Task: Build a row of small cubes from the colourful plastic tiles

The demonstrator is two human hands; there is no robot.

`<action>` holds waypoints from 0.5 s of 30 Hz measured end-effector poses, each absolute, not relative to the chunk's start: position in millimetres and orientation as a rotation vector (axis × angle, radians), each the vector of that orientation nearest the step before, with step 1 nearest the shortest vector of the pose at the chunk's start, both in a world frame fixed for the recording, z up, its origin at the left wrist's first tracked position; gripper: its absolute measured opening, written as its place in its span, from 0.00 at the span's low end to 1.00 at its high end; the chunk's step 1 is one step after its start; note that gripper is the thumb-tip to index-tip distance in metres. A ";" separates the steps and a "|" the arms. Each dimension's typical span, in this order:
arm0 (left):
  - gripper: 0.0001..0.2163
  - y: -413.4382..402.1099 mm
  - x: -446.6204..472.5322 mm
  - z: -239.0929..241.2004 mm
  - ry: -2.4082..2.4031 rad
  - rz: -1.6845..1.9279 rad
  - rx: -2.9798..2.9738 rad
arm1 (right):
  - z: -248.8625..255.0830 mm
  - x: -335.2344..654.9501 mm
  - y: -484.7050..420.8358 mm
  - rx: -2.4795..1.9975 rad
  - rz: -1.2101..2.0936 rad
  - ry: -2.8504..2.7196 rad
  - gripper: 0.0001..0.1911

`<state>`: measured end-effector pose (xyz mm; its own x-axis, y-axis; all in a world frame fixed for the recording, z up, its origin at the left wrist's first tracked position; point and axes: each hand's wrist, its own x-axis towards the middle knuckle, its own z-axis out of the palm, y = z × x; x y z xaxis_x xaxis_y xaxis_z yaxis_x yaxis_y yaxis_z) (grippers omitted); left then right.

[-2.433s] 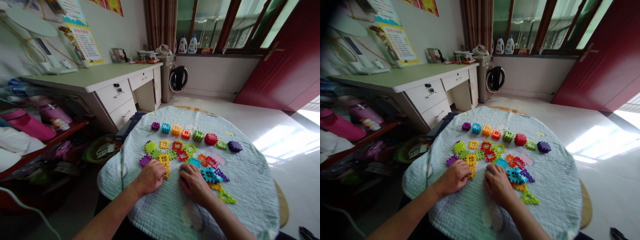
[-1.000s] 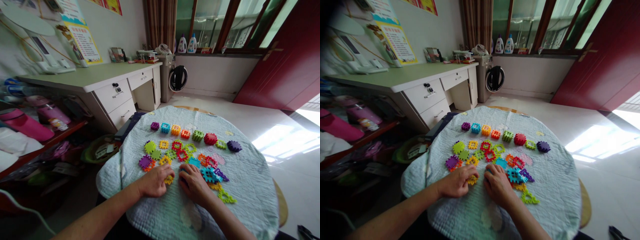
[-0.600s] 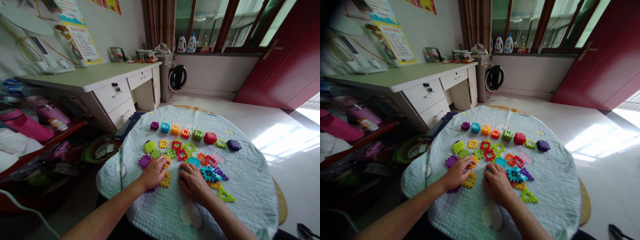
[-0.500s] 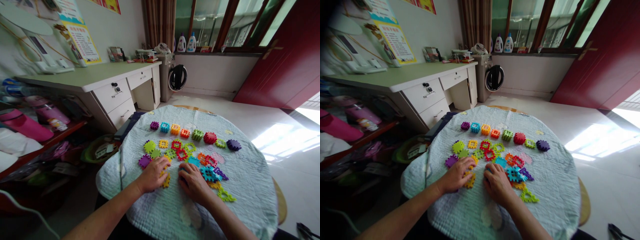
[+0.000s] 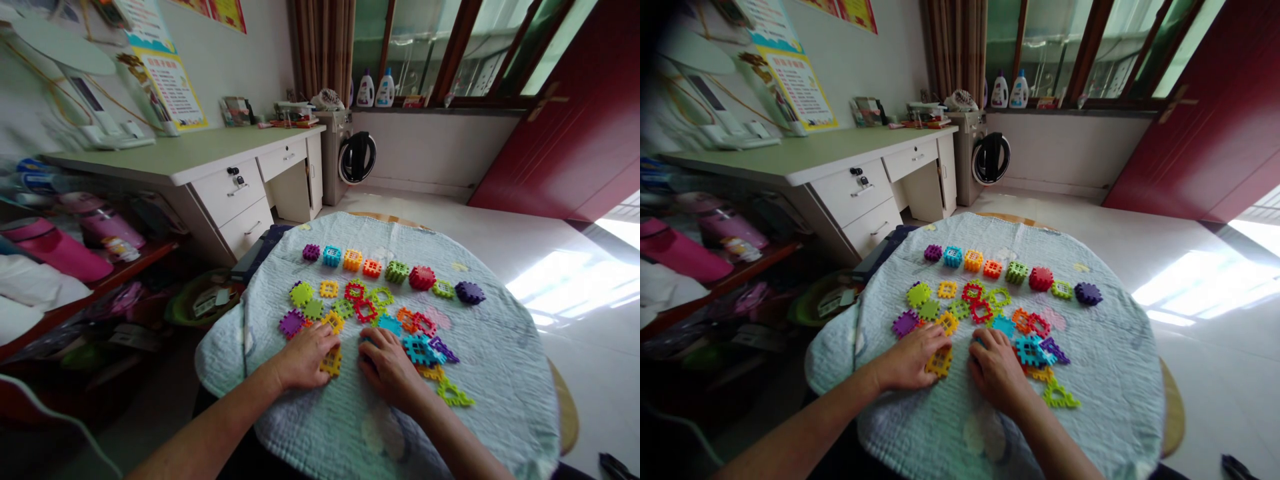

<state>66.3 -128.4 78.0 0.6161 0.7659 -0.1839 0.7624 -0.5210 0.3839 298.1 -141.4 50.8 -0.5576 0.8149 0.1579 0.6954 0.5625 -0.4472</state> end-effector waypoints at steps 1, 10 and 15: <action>0.19 -128.6 66.6 77.3 1.222 0.035 2.413 | 50.8 298.1 -141.4 -1.236 0.484 -2.450 0.04; 0.16 -109.3 82.0 72.4 1.765 0.598 2.183 | 49.1 298.3 -141.5 -1.232 0.499 -2.441 0.05; 0.15 -102.4 90.1 56.1 1.929 0.455 2.181 | 51.2 297.9 -141.2 -1.232 0.505 -2.442 0.05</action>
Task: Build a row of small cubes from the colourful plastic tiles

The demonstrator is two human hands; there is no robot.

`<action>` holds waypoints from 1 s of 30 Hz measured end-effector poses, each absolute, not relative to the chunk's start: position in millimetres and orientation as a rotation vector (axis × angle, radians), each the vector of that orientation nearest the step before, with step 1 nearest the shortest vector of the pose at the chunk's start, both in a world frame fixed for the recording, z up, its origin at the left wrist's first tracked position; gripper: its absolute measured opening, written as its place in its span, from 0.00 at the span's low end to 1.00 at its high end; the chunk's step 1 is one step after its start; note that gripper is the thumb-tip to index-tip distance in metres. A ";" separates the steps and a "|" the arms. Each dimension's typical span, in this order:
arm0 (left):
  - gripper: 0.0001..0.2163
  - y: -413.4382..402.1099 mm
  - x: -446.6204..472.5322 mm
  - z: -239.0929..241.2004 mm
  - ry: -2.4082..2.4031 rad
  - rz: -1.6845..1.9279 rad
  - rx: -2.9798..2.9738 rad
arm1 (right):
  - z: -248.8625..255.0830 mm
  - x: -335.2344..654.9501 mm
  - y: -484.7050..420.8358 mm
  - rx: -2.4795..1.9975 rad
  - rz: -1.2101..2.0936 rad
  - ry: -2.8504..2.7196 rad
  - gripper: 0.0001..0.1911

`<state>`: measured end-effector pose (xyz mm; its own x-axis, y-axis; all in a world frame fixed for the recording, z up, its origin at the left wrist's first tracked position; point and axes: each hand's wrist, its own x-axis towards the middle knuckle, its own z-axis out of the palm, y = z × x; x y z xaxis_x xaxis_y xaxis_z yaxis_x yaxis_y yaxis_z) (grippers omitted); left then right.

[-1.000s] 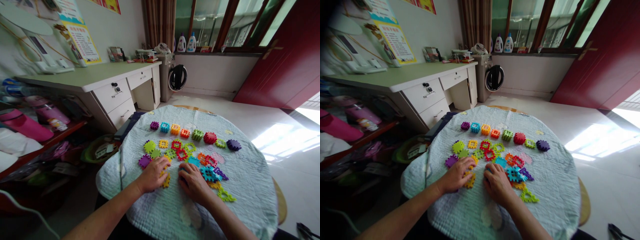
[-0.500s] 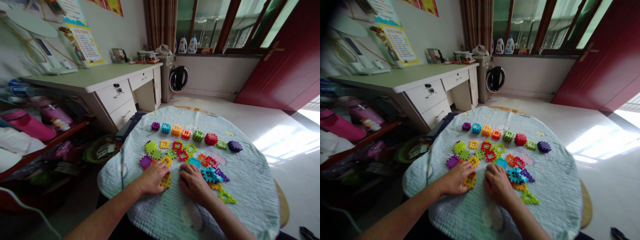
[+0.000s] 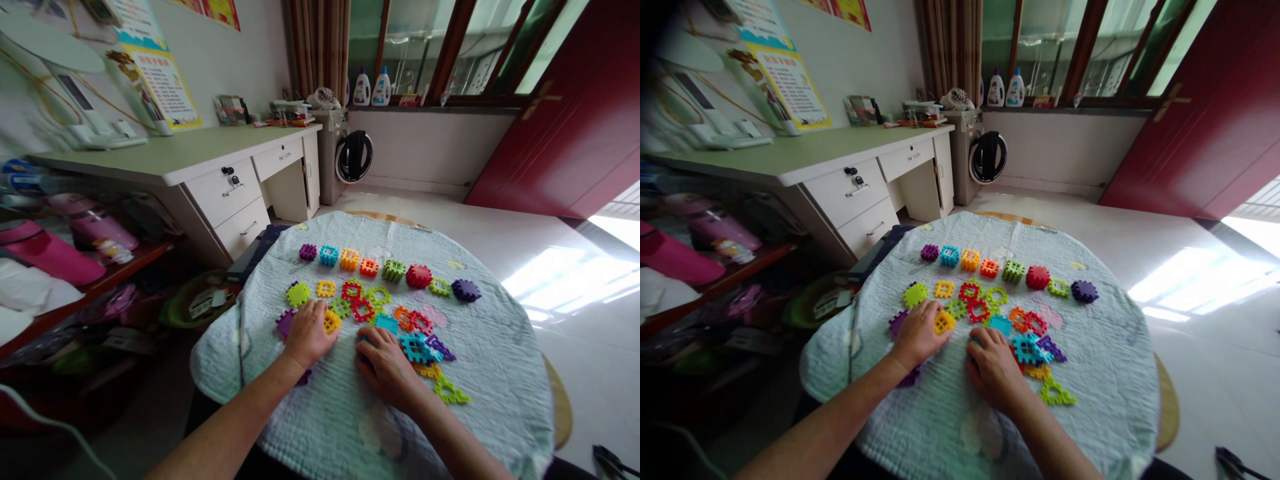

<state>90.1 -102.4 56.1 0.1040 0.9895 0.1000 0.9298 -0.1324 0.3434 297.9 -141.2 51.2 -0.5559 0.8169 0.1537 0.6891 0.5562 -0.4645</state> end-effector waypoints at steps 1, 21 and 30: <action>0.16 -102.6 90.7 53.9 1.944 0.447 2.175 | 51.7 297.7 -141.1 -1.233 0.507 -2.444 0.05; 0.25 -95.4 89.6 68.6 1.918 0.446 2.262 | 50.5 297.8 -140.9 -1.241 0.527 -2.435 0.05; 0.29 -4.9 59.2 94.9 1.593 0.114 2.500 | 51.8 297.4 -141.2 -1.252 0.560 -2.423 0.05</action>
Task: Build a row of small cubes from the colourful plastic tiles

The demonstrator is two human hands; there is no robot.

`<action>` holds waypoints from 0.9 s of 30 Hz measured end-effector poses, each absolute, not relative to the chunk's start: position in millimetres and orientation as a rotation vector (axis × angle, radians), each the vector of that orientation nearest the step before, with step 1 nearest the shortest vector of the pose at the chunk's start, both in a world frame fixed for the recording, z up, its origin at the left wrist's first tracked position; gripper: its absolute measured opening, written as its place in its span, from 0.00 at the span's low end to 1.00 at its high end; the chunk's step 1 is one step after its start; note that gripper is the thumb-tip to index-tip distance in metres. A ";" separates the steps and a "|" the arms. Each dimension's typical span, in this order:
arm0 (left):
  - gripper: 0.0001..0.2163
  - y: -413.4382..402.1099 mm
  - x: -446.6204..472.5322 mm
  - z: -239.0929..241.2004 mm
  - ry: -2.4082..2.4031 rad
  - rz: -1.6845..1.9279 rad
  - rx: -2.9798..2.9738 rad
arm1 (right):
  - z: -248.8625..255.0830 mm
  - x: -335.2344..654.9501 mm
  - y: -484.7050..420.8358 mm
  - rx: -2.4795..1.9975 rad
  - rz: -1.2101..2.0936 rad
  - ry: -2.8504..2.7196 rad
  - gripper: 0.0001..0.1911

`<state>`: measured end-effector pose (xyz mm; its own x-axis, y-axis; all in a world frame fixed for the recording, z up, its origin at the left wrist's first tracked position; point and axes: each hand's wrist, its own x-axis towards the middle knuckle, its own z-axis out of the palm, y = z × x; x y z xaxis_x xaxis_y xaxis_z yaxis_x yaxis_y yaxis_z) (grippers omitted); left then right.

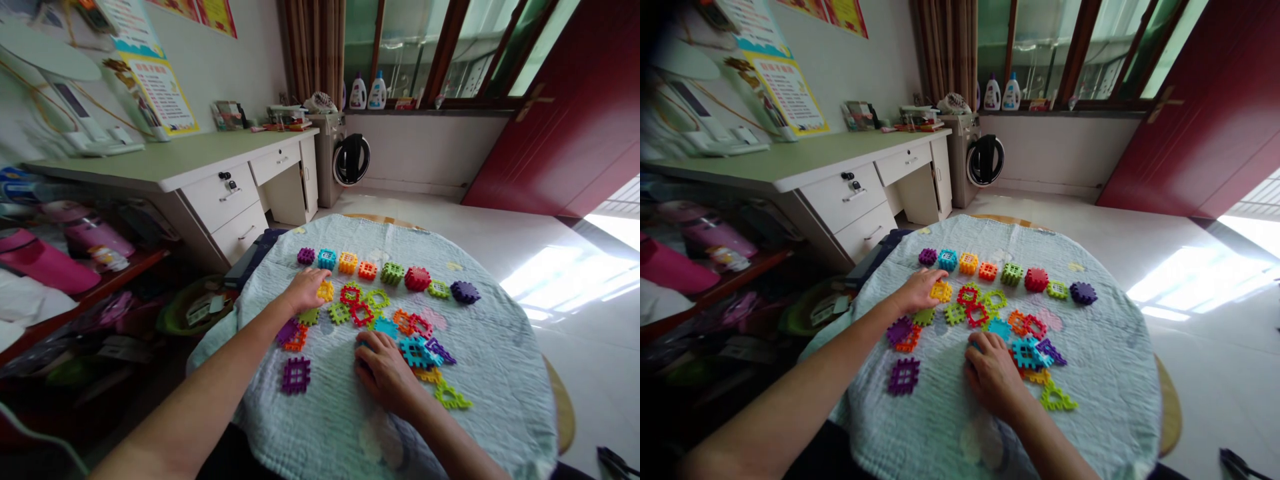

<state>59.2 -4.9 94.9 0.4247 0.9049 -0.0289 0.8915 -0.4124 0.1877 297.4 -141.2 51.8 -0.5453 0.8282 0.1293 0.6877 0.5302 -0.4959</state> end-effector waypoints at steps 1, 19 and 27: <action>0.29 2.3 60.7 95.1 1.584 0.072 2.519 | 51.4 297.5 -141.3 -1.252 0.558 -2.424 0.05; 0.21 22.3 72.3 79.6 1.461 -0.327 2.582 | 50.0 297.8 -140.5 -1.270 0.549 -2.435 0.05; 0.19 18.1 70.1 76.5 1.510 -0.225 2.582 | 53.2 297.4 -141.4 -1.276 0.550 -2.443 0.05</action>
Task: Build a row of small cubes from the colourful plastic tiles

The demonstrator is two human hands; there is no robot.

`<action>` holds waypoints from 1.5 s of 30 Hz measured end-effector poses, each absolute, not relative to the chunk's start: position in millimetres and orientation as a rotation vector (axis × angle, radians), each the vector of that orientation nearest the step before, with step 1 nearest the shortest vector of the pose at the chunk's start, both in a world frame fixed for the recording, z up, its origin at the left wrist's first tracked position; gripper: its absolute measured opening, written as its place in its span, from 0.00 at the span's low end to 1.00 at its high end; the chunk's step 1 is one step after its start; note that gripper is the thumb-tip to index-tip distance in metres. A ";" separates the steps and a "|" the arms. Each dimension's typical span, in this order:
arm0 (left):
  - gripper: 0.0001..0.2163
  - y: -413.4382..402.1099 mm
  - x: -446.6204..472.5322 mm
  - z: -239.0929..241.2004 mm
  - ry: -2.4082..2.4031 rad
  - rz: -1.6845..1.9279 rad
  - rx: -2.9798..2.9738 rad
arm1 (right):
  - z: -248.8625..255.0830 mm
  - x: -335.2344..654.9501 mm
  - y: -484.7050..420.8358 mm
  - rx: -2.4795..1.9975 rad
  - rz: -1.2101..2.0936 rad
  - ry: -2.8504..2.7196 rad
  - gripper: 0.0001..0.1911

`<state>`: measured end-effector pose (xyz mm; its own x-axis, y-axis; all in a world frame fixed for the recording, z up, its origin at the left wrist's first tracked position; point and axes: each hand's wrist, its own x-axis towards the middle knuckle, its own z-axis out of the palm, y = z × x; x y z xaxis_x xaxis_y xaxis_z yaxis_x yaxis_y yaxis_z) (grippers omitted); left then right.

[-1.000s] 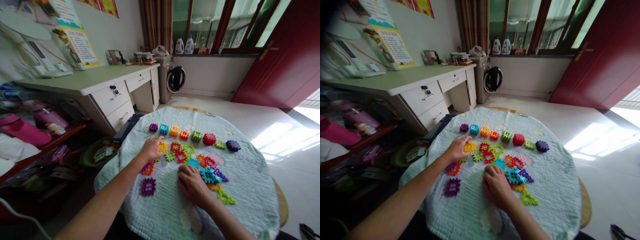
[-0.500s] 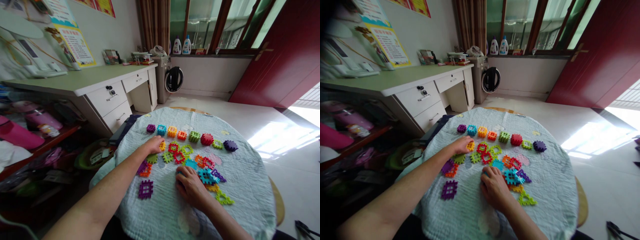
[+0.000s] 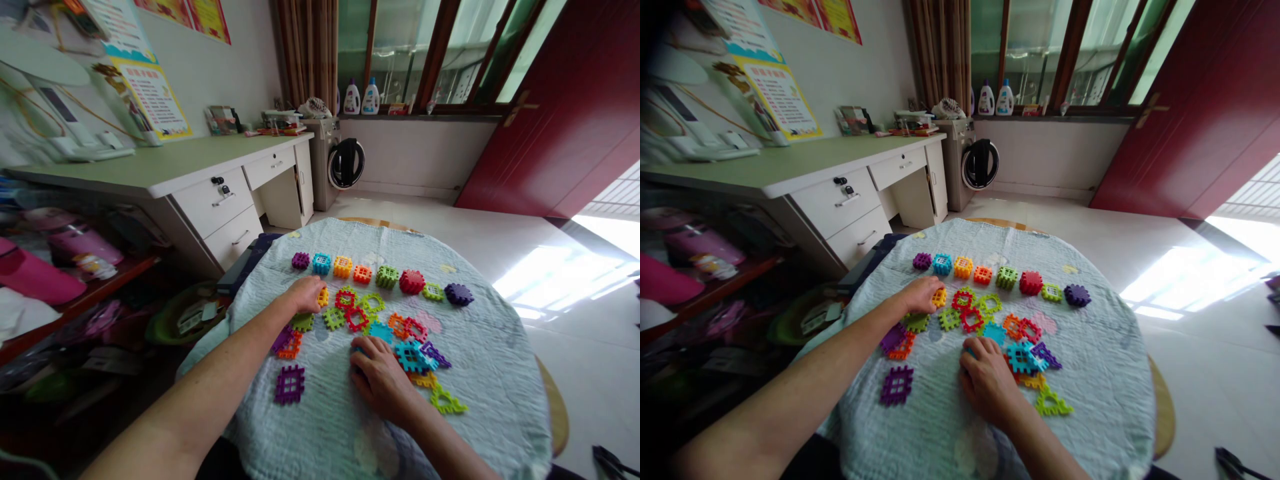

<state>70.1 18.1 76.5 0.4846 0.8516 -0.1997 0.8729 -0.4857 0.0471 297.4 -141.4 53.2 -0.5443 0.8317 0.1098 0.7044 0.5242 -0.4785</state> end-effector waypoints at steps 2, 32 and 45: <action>0.20 18.6 68.4 75.8 1.498 -0.174 2.566 | 52.6 297.4 -141.5 -1.276 0.552 -2.442 0.05; 0.20 34.0 77.8 81.1 1.407 -0.132 2.568 | 52.0 297.3 -140.9 -1.283 0.567 -2.429 0.05; 0.21 98.3 122.6 117.7 1.410 0.089 2.670 | 54.7 296.2 -141.3 -1.331 0.631 -2.399 0.05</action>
